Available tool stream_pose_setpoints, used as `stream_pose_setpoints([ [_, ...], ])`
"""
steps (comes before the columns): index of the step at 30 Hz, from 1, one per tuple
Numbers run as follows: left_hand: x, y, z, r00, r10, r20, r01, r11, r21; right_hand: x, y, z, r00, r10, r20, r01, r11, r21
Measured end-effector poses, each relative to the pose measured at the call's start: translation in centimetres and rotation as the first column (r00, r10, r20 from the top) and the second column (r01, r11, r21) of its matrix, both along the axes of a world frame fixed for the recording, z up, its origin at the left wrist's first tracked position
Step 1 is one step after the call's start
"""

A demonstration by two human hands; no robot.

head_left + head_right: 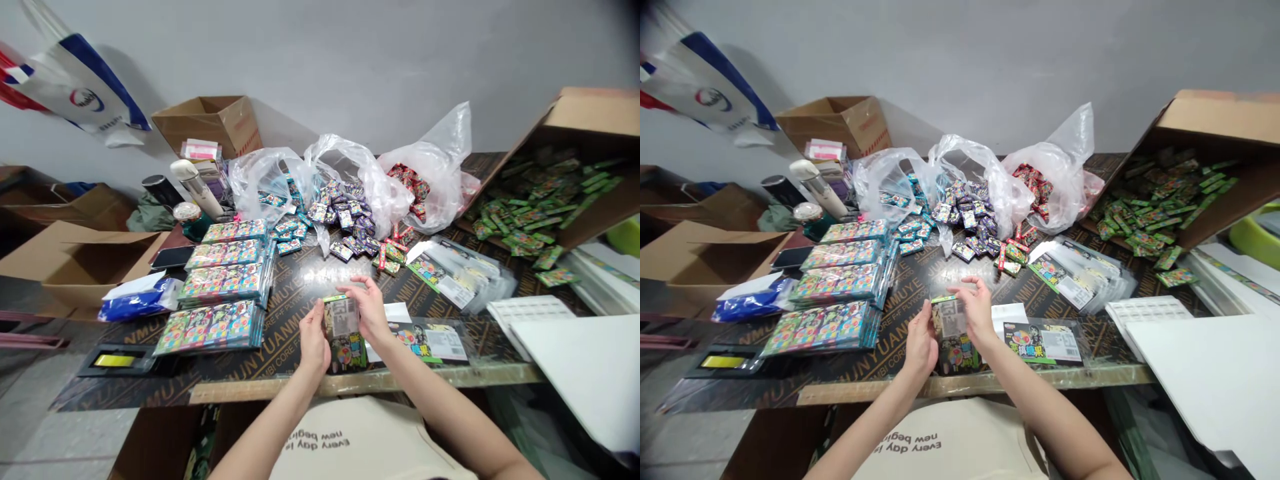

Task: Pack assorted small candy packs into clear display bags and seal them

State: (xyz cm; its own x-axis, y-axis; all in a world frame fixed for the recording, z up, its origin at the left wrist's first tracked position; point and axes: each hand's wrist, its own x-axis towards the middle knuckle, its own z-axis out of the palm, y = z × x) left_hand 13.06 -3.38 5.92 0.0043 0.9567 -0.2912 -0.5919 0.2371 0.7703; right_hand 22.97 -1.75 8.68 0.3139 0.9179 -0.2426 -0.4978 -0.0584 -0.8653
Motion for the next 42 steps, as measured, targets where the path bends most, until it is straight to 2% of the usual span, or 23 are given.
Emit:
stream_pose_setpoints([
  [3, -0.6, 1.1, 1.1, 0.998, -0.05, -0.037, 0.047, 0.996, -0.073, 0.6, -0.5, 0.2, 0.996, 0.064, -0.065, -0.061, 0.997, 0.052],
  [5, -1.1, 2.1, 1.8, 0.99, -0.106, -0.094, 0.098, 0.991, -0.09, 1.3, -0.5, 0.2, 0.987, 0.145, -0.062, -0.144, 0.989, 0.033],
  [7, -1.7, 2.8, 2.5, 0.98, -0.147, -0.137, 0.138, 0.988, -0.072, 2.0, -0.3, 0.1, 0.969, 0.248, -0.01, -0.249, 0.969, 0.001],
  [9, -2.3, 3.3, 3.2, 0.961, -0.137, -0.242, 0.144, 0.989, 0.013, 2.7, -0.2, 0.0, 0.952, 0.294, 0.087, -0.294, 0.956, -0.017],
  [12, -3.1, 3.6, 4.0, 0.832, -0.088, -0.547, 0.25, 0.941, 0.229, 3.6, -0.5, -0.1, 0.91, 0.227, 0.346, -0.255, 0.966, 0.038],
  [14, -3.5, 3.9, 4.4, 0.725, -0.076, -0.684, 0.359, 0.889, 0.283, 4.0, -0.8, 0.2, 0.853, 0.186, 0.487, -0.255, 0.964, 0.077],
  [16, -3.7, 4.3, 4.7, 0.69, -0.127, -0.713, 0.419, 0.873, 0.249, 4.4, -1.1, 0.5, 0.816, 0.176, 0.551, -0.261, 0.962, 0.08],
  [19, -3.7, 5.0, 5.1, 0.675, -0.238, -0.698, 0.488, 0.854, 0.181, 4.8, -1.0, 0.9, 0.806, 0.185, 0.562, -0.273, 0.959, 0.076],
  [21, -3.7, 5.2, 5.3, 0.647, -0.26, -0.717, 0.529, 0.83, 0.177, 4.9, -0.8, 1.1, 0.804, 0.218, 0.554, -0.305, 0.95, 0.07],
  [23, -3.6, 5.1, 5.5, 0.596, -0.21, -0.775, 0.564, 0.797, 0.218, 5.0, -0.9, 1.1, 0.792, 0.235, 0.564, -0.329, 0.942, 0.07],
  [25, -3.6, 4.6, 5.6, 0.54, -0.098, -0.836, 0.59, 0.752, 0.294, 5.0, -1.2, 1.2, 0.772, 0.231, 0.592, -0.34, 0.937, 0.078],
  [27, -3.6, 4.2, 5.6, 0.493, 0.026, -0.87, 0.626, 0.684, 0.375, 5.2, -1.7, 1.3, 0.737, 0.222, 0.638, -0.363, 0.927, 0.098],
  [29, -3.7, 3.8, 5.5, 0.456, 0.11, -0.883, 0.674, 0.605, 0.424, 5.9, -2.0, 1.2, 0.681, 0.238, 0.692, -0.435, 0.892, 0.121],
  [31, -3.8, 3.8, 5.4, 0.415, 0.144, -0.898, 0.719, 0.553, 0.421, 7.2, -1.8, 0.6, 0.633, 0.232, 0.739, -0.476, 0.869, 0.135],
  [33, -3.9, 3.9, 5.4, 0.352, 0.159, -0.922, 0.754, 0.536, 0.38, 9.2, -1.2, -0.8, 0.575, 0.152, 0.804, -0.4, 0.909, 0.114],
  [34, -4.0, 4.0, 5.4, 0.313, 0.168, -0.935, 0.771, 0.529, 0.354, 10.2, -0.9, -1.7, 0.502, 0.111, 0.858, -0.334, 0.94, 0.074],
  [35, -4.0, 4.0, 5.4, 0.276, 0.18, -0.944, 0.787, 0.521, 0.33, 11.2, -0.5, -2.7, 0.395, 0.097, 0.914, -0.267, 0.964, 0.013],
  [37, -4.1, 4.1, 5.4, 0.223, 0.196, -0.955, 0.815, 0.5, 0.293, 12.9, 0.1, -4.8, 0.164, 0.189, 0.968, -0.202, 0.967, -0.155],
  [38, -4.1, 4.1, 5.4, 0.211, 0.198, -0.957, 0.822, 0.494, 0.284, 13.5, 0.3, -5.8, 0.087, 0.245, 0.966, -0.193, 0.955, -0.225],
  [39, -4.1, 4.1, 5.4, 0.207, 0.196, -0.958, 0.825, 0.492, 0.279, 13.9, 0.4, -6.6, 0.045, 0.286, 0.957, -0.196, 0.942, -0.272],
  [42, -4.0, 3.9, 5.3, 0.208, 0.182, -0.961, 0.825, 0.495, 0.272, 14.0, 0.5, -8.2, 0.019, 0.323, 0.946, -0.218, 0.925, -0.312],
])
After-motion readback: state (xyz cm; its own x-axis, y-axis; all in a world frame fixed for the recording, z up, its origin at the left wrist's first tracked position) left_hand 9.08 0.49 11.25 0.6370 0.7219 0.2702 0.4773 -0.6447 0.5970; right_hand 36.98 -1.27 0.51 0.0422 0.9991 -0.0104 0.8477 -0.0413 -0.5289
